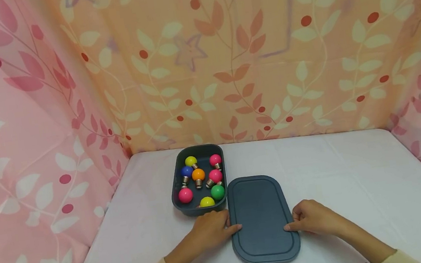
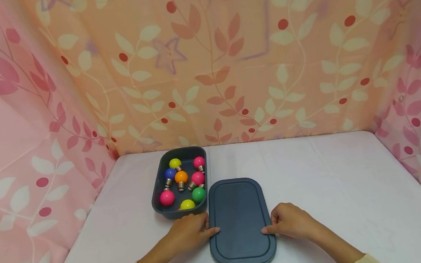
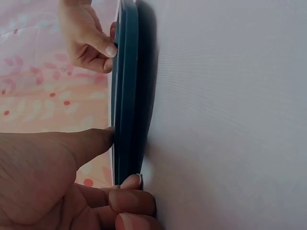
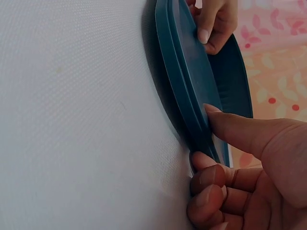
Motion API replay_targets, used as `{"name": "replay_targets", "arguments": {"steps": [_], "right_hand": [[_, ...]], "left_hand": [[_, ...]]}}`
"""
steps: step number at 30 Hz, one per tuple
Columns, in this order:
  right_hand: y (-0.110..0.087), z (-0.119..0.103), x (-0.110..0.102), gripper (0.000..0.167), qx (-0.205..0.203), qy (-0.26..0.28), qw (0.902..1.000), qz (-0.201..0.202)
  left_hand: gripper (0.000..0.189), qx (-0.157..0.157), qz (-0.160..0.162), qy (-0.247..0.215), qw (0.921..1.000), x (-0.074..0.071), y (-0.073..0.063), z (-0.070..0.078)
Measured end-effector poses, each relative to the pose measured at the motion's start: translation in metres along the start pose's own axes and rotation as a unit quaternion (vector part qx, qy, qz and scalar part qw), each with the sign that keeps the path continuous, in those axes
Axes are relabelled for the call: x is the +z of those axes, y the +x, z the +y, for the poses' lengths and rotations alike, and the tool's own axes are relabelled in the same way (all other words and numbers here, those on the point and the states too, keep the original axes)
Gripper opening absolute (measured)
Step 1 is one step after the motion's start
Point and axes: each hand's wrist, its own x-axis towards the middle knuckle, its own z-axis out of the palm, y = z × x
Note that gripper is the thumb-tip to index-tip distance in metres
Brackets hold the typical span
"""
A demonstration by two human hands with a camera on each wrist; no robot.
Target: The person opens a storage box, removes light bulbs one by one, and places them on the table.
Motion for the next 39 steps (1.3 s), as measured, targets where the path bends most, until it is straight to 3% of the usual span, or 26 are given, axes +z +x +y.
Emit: {"name": "replay_targets", "arguments": {"steps": [13,17,22,28,32,36,39], "right_hand": [[-0.002,-0.004,0.004,0.047,-0.006,-0.027,0.9993,0.025],[-0.002,-0.006,0.004,0.045,-0.005,-0.026,0.9994,0.024],[-0.003,-0.007,0.004,0.043,-0.001,-0.027,0.9993,0.028],[-0.004,-0.008,0.002,0.048,0.018,-0.016,0.9995,0.022],[-0.003,-0.009,0.0,0.051,0.029,-0.015,0.9993,0.015],[0.0,-0.014,-0.007,0.05,0.012,-0.033,0.9991,0.025],[0.003,-0.022,-0.015,0.046,-0.013,-0.043,0.9982,0.04]], "left_hand": [[0.04,-0.003,-0.019,-0.01,0.9998,-0.004,-0.004,0.002],[0.039,-0.01,-0.028,-0.017,0.9994,-0.014,-0.008,-0.001],[0.034,-0.022,-0.052,-0.041,0.9975,-0.034,-0.017,-0.004],[0.038,-0.006,-0.092,-0.137,0.9862,-0.063,-0.027,-0.013],[0.036,0.011,-0.084,-0.206,0.9749,-0.081,-0.032,-0.026],[0.033,0.027,-0.067,-0.248,0.9659,-0.099,-0.036,-0.04],[0.032,0.032,-0.035,-0.253,0.9663,-0.112,-0.037,-0.051]]}}
